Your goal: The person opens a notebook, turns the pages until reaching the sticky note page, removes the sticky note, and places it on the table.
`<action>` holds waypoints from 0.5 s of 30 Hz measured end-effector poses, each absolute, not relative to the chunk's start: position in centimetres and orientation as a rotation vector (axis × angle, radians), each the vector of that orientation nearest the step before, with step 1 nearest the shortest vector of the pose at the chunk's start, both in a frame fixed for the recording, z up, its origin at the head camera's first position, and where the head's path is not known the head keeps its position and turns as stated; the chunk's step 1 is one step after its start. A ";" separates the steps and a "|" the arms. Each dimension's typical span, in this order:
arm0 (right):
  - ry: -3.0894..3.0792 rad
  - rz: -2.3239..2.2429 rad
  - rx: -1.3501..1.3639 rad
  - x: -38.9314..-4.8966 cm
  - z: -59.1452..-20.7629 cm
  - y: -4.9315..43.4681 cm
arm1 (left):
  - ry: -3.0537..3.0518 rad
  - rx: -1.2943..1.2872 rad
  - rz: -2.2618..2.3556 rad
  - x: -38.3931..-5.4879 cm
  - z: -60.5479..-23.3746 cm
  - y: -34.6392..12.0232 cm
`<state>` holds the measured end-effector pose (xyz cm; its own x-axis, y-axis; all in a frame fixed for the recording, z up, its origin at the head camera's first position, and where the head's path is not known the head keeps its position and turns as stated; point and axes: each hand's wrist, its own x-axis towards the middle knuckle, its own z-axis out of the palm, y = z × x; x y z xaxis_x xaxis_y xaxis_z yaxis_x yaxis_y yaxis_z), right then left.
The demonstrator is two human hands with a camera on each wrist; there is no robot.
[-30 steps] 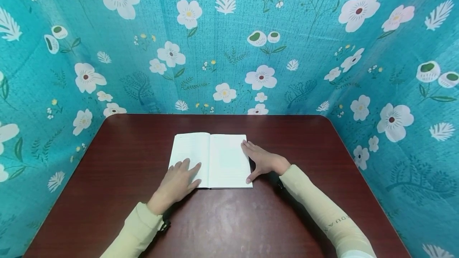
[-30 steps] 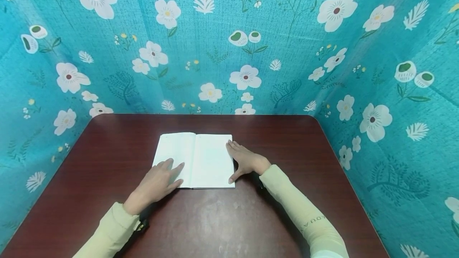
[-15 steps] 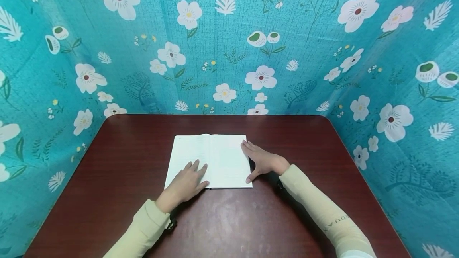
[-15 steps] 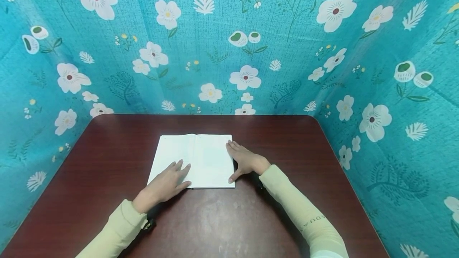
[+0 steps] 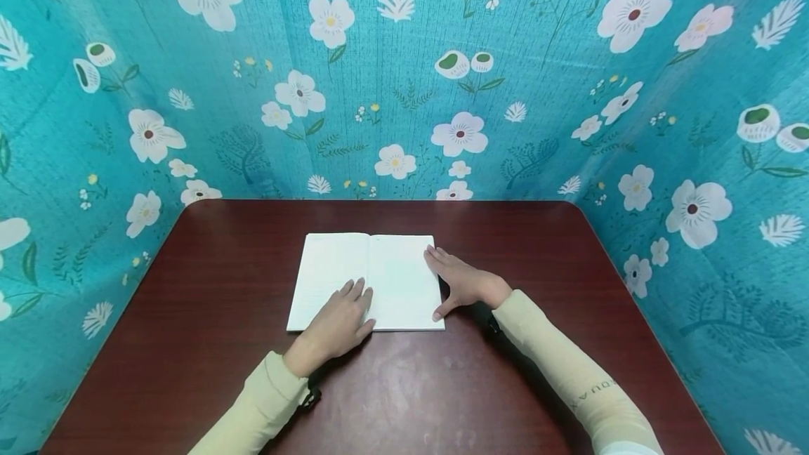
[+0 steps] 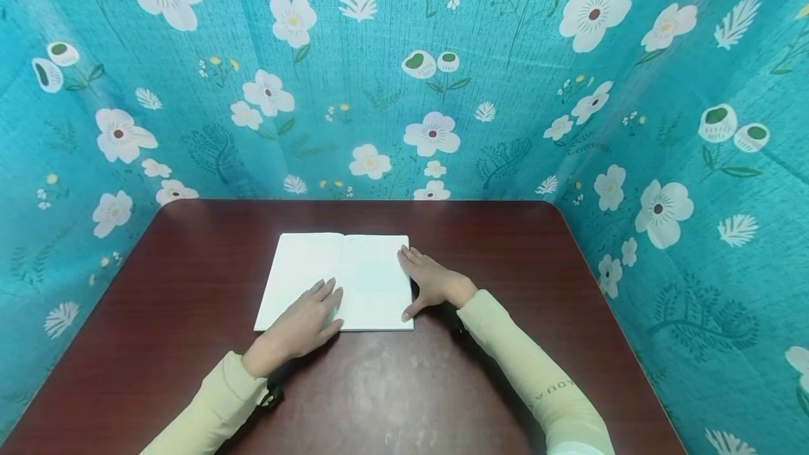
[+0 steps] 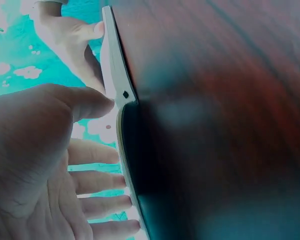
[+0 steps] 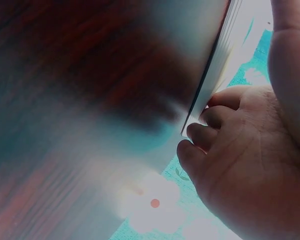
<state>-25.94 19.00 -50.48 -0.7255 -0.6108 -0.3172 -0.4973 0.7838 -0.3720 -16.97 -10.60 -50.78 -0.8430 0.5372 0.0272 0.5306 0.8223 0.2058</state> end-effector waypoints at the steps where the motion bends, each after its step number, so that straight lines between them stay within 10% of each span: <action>1: 2.551 -0.361 -0.838 -26.0 -50.4 19.0 | 2.971 0.867 0.311 -16.9 -50.8 -10.5; 15: 2.546 -0.331 -0.849 -26.1 -50.3 19.0 | 3.090 1.010 0.209 -17.0 -50.4 -8.7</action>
